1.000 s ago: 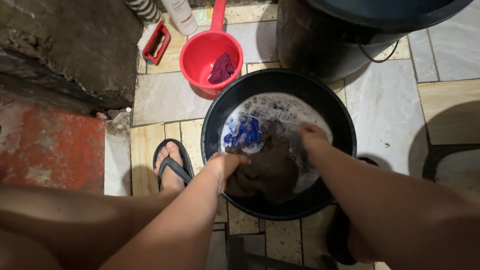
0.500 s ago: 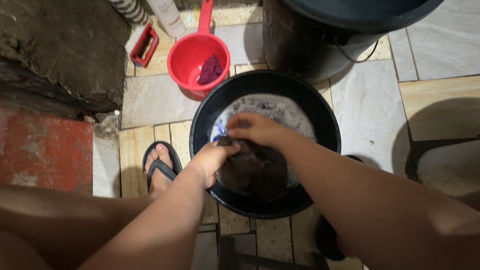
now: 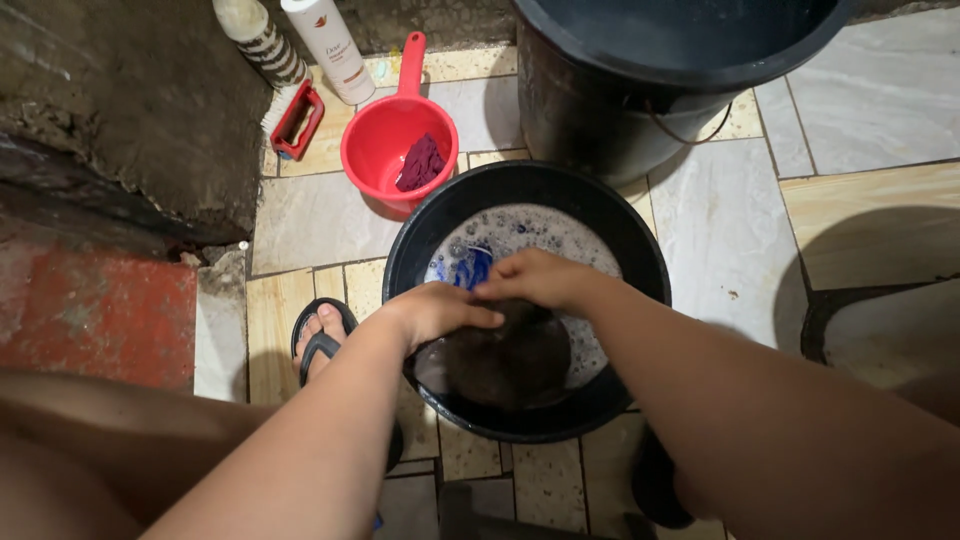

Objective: The person washes clothes by hand in a black basin filled with soapy water. They scrub and rinse a blue patterned cloth and a brown cloth, then use a red scoop to pour water over the items before continuing to agitate and wring them.

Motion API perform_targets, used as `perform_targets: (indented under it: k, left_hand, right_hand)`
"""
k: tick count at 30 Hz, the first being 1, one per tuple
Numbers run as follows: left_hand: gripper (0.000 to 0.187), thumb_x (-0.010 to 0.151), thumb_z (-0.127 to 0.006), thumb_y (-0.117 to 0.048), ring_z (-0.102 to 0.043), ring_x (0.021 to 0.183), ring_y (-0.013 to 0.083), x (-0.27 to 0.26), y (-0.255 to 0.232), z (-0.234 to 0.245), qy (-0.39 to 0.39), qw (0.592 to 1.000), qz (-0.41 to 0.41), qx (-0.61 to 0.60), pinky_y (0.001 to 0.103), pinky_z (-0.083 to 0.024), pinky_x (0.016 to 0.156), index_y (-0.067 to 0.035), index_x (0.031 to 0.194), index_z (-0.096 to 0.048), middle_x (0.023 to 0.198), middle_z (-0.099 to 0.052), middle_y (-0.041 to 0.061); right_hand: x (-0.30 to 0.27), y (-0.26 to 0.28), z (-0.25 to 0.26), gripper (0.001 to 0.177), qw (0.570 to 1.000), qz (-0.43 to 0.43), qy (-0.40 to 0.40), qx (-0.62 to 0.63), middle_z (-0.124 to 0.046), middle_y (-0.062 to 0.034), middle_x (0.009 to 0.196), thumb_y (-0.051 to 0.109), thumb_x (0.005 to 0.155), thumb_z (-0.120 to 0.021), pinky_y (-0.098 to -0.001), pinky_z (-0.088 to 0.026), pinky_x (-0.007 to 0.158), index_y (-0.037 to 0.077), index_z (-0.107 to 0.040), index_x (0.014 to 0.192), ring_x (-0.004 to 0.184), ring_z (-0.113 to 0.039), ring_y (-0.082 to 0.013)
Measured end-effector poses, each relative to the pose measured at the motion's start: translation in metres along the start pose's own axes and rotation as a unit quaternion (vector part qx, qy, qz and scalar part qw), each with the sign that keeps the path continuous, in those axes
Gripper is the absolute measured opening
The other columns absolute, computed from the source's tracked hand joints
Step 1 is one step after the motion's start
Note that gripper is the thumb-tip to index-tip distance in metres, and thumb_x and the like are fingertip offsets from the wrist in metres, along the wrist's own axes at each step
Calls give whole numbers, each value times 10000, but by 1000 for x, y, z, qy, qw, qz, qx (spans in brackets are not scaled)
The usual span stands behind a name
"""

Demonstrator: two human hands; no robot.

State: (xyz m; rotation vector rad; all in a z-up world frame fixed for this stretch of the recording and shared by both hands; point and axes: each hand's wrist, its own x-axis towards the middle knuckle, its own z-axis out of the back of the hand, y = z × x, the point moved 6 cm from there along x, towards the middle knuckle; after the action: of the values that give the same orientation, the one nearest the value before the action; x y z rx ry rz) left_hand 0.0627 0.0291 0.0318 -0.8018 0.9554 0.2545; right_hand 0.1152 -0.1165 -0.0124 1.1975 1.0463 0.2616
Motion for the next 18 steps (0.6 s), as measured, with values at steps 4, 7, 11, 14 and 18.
perform_targets:
  k: [4, 7, 11, 14, 18]
  left_hand:
    - [476, 833, -774, -381, -742, 1017, 212, -20, -11, -2, -48, 995, -2, -85, 348, -554, 886, -47, 1171, -761, 1087, -791, 96]
    - [384, 853, -748, -370, -719, 981, 197, -31, -12, -2, -26, 961, -1, -275, 363, -564, 845, -86, 1112, -764, 1065, -784, 106]
    - [434, 932, -664, -423, -718, 863, 237, -38, -3, -14, -20, 918, 16, -397, 360, -566, 801, -20, 1039, -781, 979, -781, 124]
    - [426, 952, -631, -415, -715, 846, 192, -38, 1, -17, -66, 951, 6, -302, 319, -555, 794, -31, 1042, -794, 960, -795, 92]
    - [439, 959, -630, -419, -701, 850, 173, -36, -9, -14, -97, 975, -2, -200, 317, -545, 795, -21, 1059, -786, 964, -791, 104]
  right_hand:
    - [6, 12, -12, 258, 997, 43, 19, 61, -674, -2, 756, 317, 924, -768, -289, -444, 679, 98, -729, 794, 728, -566, -115]
    - [8, 20, -4, 224, 994, 68, 29, 79, -723, 19, 843, 293, 909, -763, -261, -490, 769, 95, -732, 809, 817, -621, -86]
    - [-2, 8, 0, 179, 999, 32, 9, 7, -725, 19, 904, 317, 881, -719, -282, -504, 830, 144, -757, 906, 880, -633, -87]
    - [-10, 3, -4, 270, 998, 14, -1, -63, -737, -1, 942, 391, 880, -737, -315, -493, 861, 135, -777, 959, 915, -636, -119]
    - [-19, 23, -3, 366, 988, 43, 26, -144, -737, -48, 942, 455, 892, -727, -336, -494, 872, 117, -795, 1017, 927, -627, -147]
